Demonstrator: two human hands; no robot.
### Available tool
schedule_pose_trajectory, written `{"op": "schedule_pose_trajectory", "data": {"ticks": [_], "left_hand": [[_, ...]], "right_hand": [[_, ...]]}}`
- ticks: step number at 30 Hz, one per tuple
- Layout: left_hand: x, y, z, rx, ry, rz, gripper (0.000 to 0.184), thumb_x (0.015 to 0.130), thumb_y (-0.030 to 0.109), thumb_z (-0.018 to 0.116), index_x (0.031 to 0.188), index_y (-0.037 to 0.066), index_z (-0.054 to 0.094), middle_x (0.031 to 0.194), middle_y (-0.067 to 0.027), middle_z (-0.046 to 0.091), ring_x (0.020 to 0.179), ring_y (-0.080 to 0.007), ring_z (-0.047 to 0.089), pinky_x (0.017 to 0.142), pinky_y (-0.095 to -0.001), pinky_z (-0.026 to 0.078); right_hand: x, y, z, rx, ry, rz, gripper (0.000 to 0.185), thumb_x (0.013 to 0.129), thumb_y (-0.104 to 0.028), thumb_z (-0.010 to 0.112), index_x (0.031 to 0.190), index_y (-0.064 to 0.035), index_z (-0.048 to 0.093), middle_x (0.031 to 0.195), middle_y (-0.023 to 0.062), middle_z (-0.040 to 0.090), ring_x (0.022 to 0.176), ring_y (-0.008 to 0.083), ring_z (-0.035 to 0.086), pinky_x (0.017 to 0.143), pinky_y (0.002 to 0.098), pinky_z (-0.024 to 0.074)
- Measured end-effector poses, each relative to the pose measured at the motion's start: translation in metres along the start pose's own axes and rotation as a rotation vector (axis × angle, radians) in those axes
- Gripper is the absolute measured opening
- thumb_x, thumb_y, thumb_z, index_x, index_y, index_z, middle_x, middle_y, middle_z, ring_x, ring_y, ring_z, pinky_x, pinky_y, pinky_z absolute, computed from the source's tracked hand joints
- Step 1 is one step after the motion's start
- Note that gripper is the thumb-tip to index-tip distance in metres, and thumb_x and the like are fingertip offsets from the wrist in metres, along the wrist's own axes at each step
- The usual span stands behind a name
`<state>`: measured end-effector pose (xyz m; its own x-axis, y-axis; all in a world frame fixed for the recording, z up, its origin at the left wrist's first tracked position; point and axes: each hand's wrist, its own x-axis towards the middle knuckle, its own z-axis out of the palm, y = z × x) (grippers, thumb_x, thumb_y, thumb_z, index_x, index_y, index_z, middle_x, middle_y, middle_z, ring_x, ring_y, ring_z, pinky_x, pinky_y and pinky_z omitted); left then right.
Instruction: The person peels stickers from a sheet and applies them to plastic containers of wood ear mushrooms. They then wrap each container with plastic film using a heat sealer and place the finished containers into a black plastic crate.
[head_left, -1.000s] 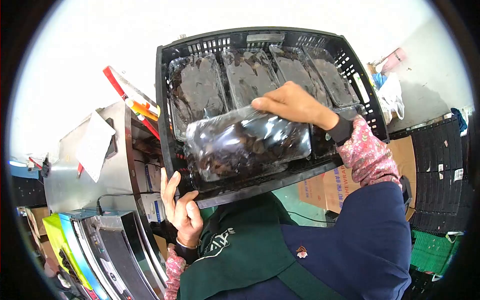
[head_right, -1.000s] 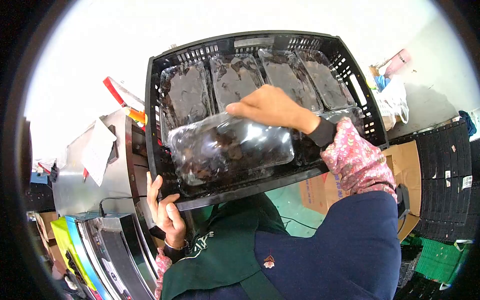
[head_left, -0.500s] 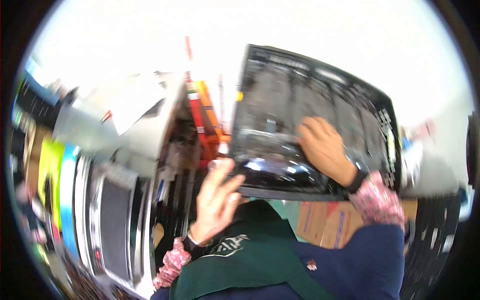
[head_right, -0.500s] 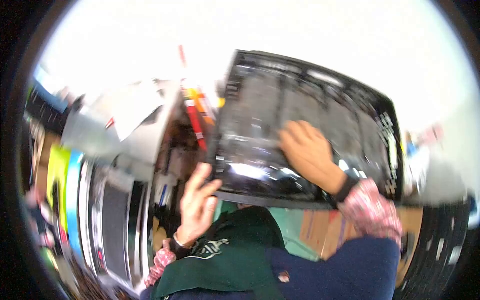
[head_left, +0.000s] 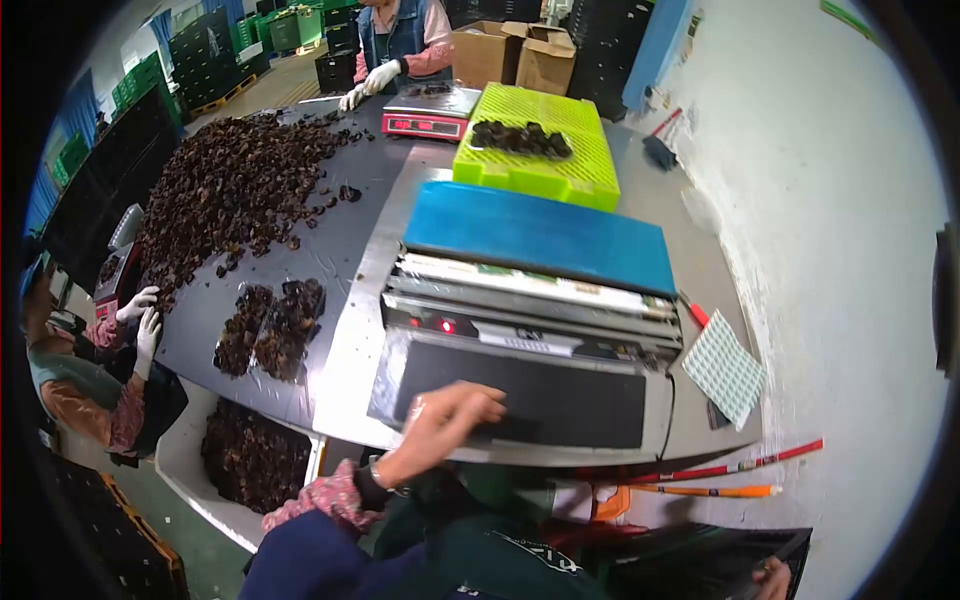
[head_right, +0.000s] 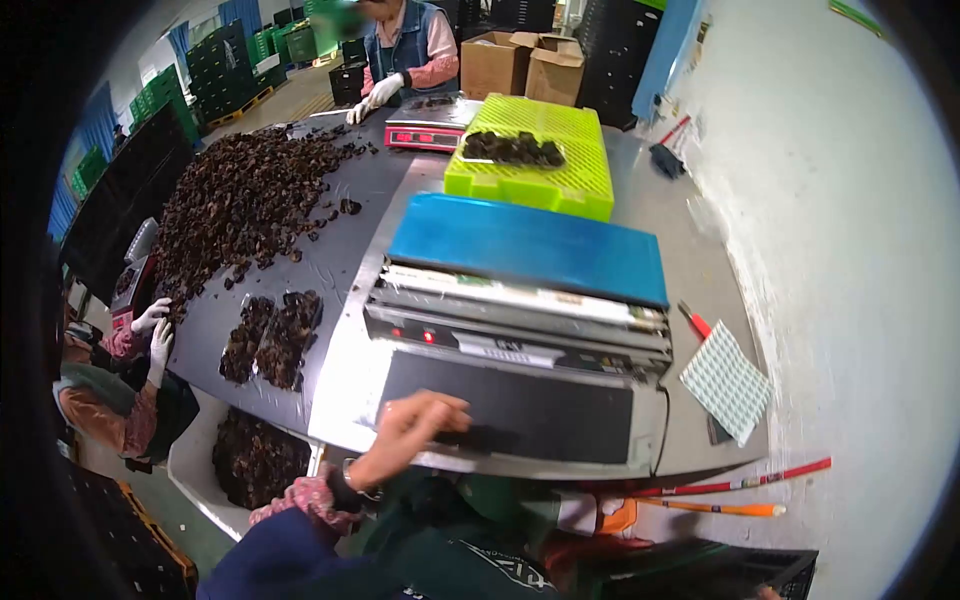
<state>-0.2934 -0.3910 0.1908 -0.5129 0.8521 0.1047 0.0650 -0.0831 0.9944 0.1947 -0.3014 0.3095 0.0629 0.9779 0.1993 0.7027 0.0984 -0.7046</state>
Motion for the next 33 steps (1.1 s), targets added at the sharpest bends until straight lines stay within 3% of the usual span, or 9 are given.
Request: {"op": "schedule_pose_trajectory", "data": {"ticks": [2, 4, 8, 13, 22, 26, 29, 30, 33], "left_hand": [[0.027, -0.010, -0.056, -0.102, 0.186, -0.048, 0.030, 0.102, 0.020, 0.043, 0.107, -0.004, 0.061, 0.088, -0.0095, 0.067, 0.079, -0.0141, 0.065, 0.075, -0.0260, 0.052], [0.047, -0.003, -0.107, -0.099, 0.318, -0.039, 0.030, 0.101, 0.024, 0.044, 0.101, -0.001, 0.062, 0.083, -0.0076, 0.066, 0.073, -0.0118, 0.063, 0.067, -0.0244, 0.049], [0.107, -0.011, -0.185, -0.139, 0.295, -0.016, 0.029, 0.101, 0.024, 0.045, 0.098, 0.000, 0.061, 0.077, -0.0063, 0.066, 0.066, -0.0111, 0.061, 0.061, -0.0232, 0.045], [0.230, -0.019, -0.238, -0.056, 0.176, -0.079, 0.030, 0.098, 0.025, 0.048, 0.097, -0.001, 0.063, 0.082, -0.0054, 0.066, 0.066, -0.0111, 0.062, 0.056, -0.0226, 0.045], [0.486, -0.086, -0.223, 0.214, 0.149, -0.049, 0.031, 0.091, 0.022, 0.051, 0.087, -0.007, 0.065, 0.075, -0.0091, 0.064, 0.062, -0.0177, 0.063, 0.055, -0.0312, 0.049], [0.535, -0.104, -0.199, 0.485, 0.266, 0.048, 0.023, 0.077, 0.014, 0.054, 0.078, -0.006, 0.064, 0.083, -0.0326, 0.061, 0.085, -0.0494, 0.060, 0.075, -0.0513, 0.048], [0.532, -0.098, -0.200, 0.483, 0.218, -0.029, 0.022, 0.074, 0.016, 0.059, 0.079, -0.004, 0.066, 0.084, -0.0301, 0.063, 0.085, -0.0461, 0.062, 0.074, -0.0480, 0.050], [0.534, -0.108, -0.204, 0.472, 0.122, -0.022, 0.024, 0.082, 0.012, 0.058, 0.093, -0.007, 0.066, 0.067, -0.0086, 0.061, 0.053, -0.0161, 0.056, 0.046, -0.0329, 0.044], [0.454, -0.063, -0.182, 0.492, -0.014, -0.102, 0.028, 0.083, 0.013, 0.060, 0.101, -0.008, 0.065, 0.073, -0.0065, 0.062, 0.062, -0.0120, 0.056, 0.051, -0.0295, 0.044]], "right_hand": [[0.044, -0.034, 0.053, -0.191, -0.219, 0.083, 0.029, 0.101, -0.022, 0.046, 0.108, 0.0001, 0.064, 0.099, 0.0112, 0.065, 0.088, 0.0171, 0.057, 0.085, 0.0294, 0.0448], [0.098, -0.027, 0.129, -0.079, -0.178, -0.349, 0.027, 0.095, -0.014, 0.051, 0.078, 0.0048, 0.062, 0.067, 0.0076, 0.057, 0.056, 0.0109, 0.053, 0.050, 0.0266, 0.0406], [0.152, -0.192, 0.261, -0.108, -0.457, -0.688, 0.018, 0.090, -0.015, 0.061, 0.084, 0.0015, 0.066, 0.069, 0.0082, 0.062, 0.058, 0.0156, 0.058, 0.057, 0.0292, 0.0426], [0.269, -0.314, 0.431, 0.274, -0.806, -0.406, 0.026, 0.097, -0.025, 0.053, 0.104, -0.0029, 0.063, 0.087, 0.0029, 0.064, 0.069, 0.0112, 0.060, 0.058, 0.0238, 0.0486], [0.396, -0.366, 0.638, 0.096, -0.575, -0.174, 0.021, 0.093, -0.020, 0.051, 0.098, -0.0013, 0.057, 0.083, 0.0063, 0.059, 0.062, 0.0142, 0.059, 0.047, 0.0293, 0.0484], [0.402, -0.360, 0.655, 0.002, -0.614, -0.267, 0.016, 0.090, -0.018, 0.054, 0.086, -0.0022, 0.054, 0.068, 0.0051, 0.057, 0.046, 0.0138, 0.053, 0.041, 0.0293, 0.0432], [0.400, -0.349, 0.642, 0.117, -0.702, -0.185, 0.018, 0.087, -0.014, 0.058, 0.074, -0.0035, 0.053, 0.056, 0.0032, 0.054, 0.041, 0.0126, 0.050, 0.036, 0.0290, 0.0382], [0.395, -0.342, 0.632, 0.165, -0.729, -0.149, 0.020, 0.086, -0.014, 0.060, 0.071, -0.0034, 0.053, 0.054, 0.0032, 0.053, 0.040, 0.0127, 0.050, 0.035, 0.0294, 0.0375], [0.364, -0.308, 0.577, 0.139, -0.854, -0.170, 0.014, 0.087, -0.015, 0.060, 0.078, -0.0050, 0.055, 0.063, 0.0023, 0.057, 0.046, 0.0085, 0.050, 0.038, 0.0247, 0.0364]]}}
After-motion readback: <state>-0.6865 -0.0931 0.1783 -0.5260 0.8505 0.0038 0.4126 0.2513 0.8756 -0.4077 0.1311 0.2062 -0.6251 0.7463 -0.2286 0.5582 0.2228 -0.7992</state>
